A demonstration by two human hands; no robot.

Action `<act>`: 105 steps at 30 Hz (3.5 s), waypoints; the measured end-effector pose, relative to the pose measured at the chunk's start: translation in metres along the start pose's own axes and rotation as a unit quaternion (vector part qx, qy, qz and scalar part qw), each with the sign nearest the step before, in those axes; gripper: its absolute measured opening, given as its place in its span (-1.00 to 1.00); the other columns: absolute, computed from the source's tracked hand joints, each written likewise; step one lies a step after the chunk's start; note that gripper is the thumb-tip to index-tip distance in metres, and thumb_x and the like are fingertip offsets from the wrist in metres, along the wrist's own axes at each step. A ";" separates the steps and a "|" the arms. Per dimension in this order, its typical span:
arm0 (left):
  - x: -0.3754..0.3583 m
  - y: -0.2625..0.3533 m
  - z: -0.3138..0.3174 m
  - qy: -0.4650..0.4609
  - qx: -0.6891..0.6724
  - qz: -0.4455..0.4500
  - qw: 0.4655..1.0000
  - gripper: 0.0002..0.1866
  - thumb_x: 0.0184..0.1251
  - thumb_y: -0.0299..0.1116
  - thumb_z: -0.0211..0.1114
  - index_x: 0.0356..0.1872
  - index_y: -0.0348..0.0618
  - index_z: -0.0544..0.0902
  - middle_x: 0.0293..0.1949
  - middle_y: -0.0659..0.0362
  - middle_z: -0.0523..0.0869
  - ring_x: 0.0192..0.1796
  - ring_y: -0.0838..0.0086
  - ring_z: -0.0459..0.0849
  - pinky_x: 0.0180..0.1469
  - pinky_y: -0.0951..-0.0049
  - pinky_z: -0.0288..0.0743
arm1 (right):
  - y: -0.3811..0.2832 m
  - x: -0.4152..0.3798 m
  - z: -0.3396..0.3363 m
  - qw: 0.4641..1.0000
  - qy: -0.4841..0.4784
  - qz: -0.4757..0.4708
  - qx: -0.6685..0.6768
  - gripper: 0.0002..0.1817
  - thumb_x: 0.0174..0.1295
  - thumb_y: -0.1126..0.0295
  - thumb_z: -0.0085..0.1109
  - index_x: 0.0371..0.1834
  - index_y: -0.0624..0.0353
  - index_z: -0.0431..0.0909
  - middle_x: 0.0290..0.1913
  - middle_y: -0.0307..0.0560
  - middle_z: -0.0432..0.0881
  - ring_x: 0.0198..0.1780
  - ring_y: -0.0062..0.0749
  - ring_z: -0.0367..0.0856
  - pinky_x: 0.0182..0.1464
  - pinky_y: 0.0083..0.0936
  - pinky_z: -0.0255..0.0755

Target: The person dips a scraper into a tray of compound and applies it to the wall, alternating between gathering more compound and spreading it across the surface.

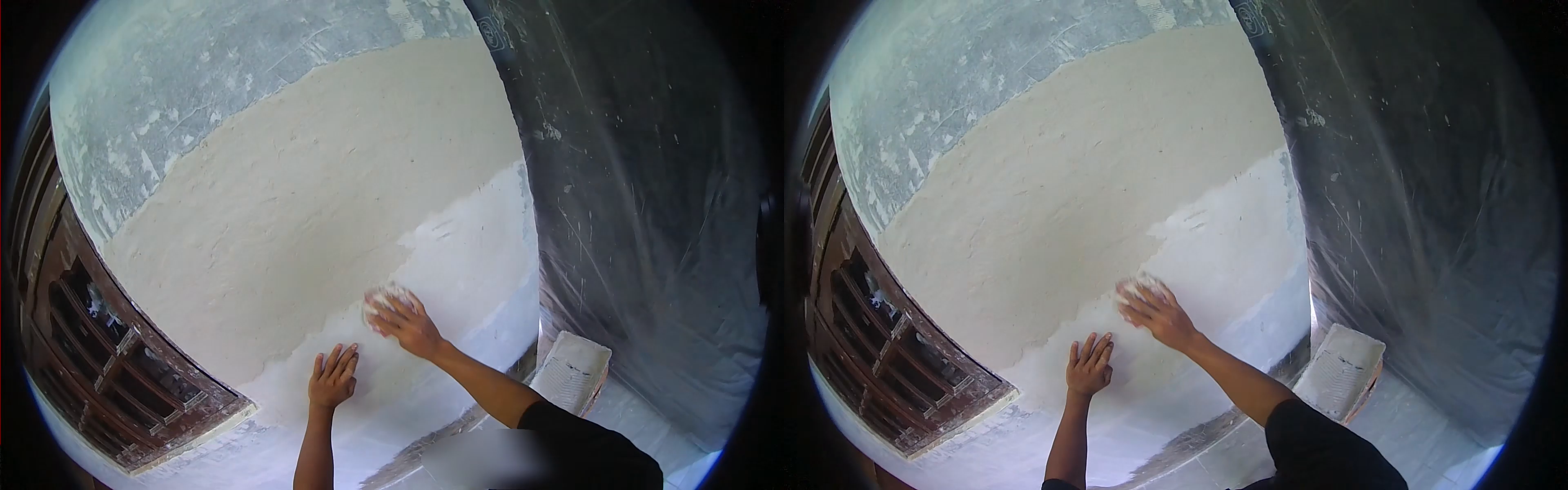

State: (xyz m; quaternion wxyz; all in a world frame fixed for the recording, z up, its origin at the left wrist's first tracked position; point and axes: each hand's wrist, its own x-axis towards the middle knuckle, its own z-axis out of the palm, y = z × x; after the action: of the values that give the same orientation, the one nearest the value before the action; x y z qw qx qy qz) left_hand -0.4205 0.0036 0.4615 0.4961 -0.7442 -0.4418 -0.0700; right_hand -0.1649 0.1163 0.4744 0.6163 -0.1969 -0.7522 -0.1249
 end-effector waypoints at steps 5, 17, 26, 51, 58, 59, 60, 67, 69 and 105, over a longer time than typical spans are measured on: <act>0.003 -0.001 -0.003 -0.004 -0.001 -0.003 1.000 -0.46 0.07 -0.30 0.23 0.19 0.14 0.62 0.44 0.45 0.53 0.56 0.42 0.35 0.60 -0.03 -0.02 | -0.010 -0.077 -0.004 0.998 -0.061 0.009 0.024 -0.52 0.22 0.52 0.21 0.21 -0.14 0.67 0.43 -0.30 0.54 0.47 -0.24 0.42 0.51 0.07 0.13; 0.002 0.001 0.002 0.012 0.003 -0.009 1.000 -0.47 0.06 -0.31 0.23 0.17 0.14 0.64 0.45 0.45 0.53 0.56 0.43 0.35 0.62 -0.01 -0.07 | -0.008 -0.013 0.011 0.999 -0.029 0.014 -0.021 -0.42 0.25 0.55 0.13 0.37 -0.13 0.56 0.52 -0.21 0.42 0.57 -0.19 0.27 0.55 0.11 0.06; 0.002 0.002 -0.005 -0.001 -0.020 -0.013 1.000 -0.46 0.09 -0.31 0.22 0.21 0.11 0.63 0.46 0.43 0.52 0.56 0.40 0.35 0.59 -0.03 0.02 | -0.027 -0.008 -0.011 0.998 0.015 0.055 0.010 -0.39 0.19 0.63 0.12 0.36 0.01 0.57 0.49 -0.09 0.45 0.54 -0.07 0.31 0.52 0.14 0.09; -0.039 -0.033 -0.019 0.009 -0.107 0.054 0.993 -0.46 0.13 -0.32 0.20 0.23 -0.07 0.64 0.43 0.24 0.55 0.56 0.36 0.36 0.61 0.07 0.01 | -0.136 -0.001 0.075 0.979 0.102 0.173 0.018 -0.43 0.20 0.65 0.12 0.34 0.19 0.55 0.45 0.09 0.47 0.51 0.10 0.34 0.53 0.09 0.05; -0.039 -0.034 -0.022 0.012 -0.108 0.058 0.992 -0.46 0.12 -0.32 0.20 0.22 -0.08 0.65 0.45 0.23 0.54 0.57 0.32 0.34 0.61 0.01 0.01 | -0.110 0.033 0.056 0.971 0.171 0.166 -0.024 -0.39 0.13 0.75 0.02 0.33 0.25 0.55 0.44 0.19 0.46 0.53 0.14 0.30 0.54 0.11 0.06; -0.039 -0.034 -0.022 0.017 -0.114 0.059 0.992 -0.45 0.09 -0.33 0.20 0.20 -0.10 0.65 0.44 0.22 0.55 0.57 0.29 0.34 0.61 -0.02 0.02 | -0.102 0.046 0.053 0.966 0.190 0.171 -0.032 -0.37 0.11 0.77 0.01 0.34 0.26 0.54 0.45 0.20 0.45 0.54 0.16 0.29 0.55 0.11 0.05; -0.038 -0.034 -0.021 0.017 -0.116 0.059 0.991 -0.45 0.09 -0.33 0.20 0.20 -0.10 0.65 0.44 0.22 0.55 0.57 0.29 0.34 0.61 -0.02 0.02 | -0.100 0.048 0.057 0.966 0.189 0.171 -0.033 -0.37 0.11 0.77 0.01 0.34 0.26 0.54 0.45 0.20 0.45 0.54 0.16 0.29 0.55 0.11 0.05; -0.042 -0.032 -0.019 0.013 -0.126 0.050 0.991 -0.51 0.15 -0.32 0.20 0.17 -0.07 0.66 0.43 0.23 0.55 0.55 0.34 0.37 0.59 0.03 0.06 | -0.150 -0.027 0.072 0.981 0.099 0.164 0.046 -0.39 0.12 0.81 0.05 0.32 0.34 0.52 0.42 0.28 0.47 0.51 0.20 0.33 0.54 0.10 0.09; -0.040 -0.036 -0.017 0.012 -0.133 0.050 0.990 -0.52 0.14 -0.32 0.20 0.15 -0.07 0.67 0.42 0.24 0.57 0.55 0.34 0.38 0.58 0.03 0.07 | -0.143 -0.030 0.066 0.984 0.085 0.148 0.060 -0.39 0.12 0.81 0.05 0.33 0.35 0.51 0.42 0.28 0.46 0.52 0.20 0.33 0.54 0.09 0.08; 0.111 0.324 0.017 -0.107 -0.514 -0.056 0.849 -0.40 0.16 -0.51 0.13 0.33 -0.33 0.47 0.52 -0.07 0.37 0.61 -0.11 0.17 0.60 -0.16 0.01 | 0.077 -0.287 -0.204 0.638 0.187 0.709 0.235 -0.68 0.45 0.62 -0.01 0.21 0.23 0.55 -0.15 -0.25 0.66 -0.23 -0.61 0.56 -0.09 -0.58 0.47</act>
State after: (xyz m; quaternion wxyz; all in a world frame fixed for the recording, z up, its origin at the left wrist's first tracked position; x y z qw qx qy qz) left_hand -0.1243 0.0445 0.2943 -0.0124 -0.8696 -0.4344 -0.2343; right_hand 0.0951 0.0565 0.2327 0.6685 -0.4910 -0.2542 0.4974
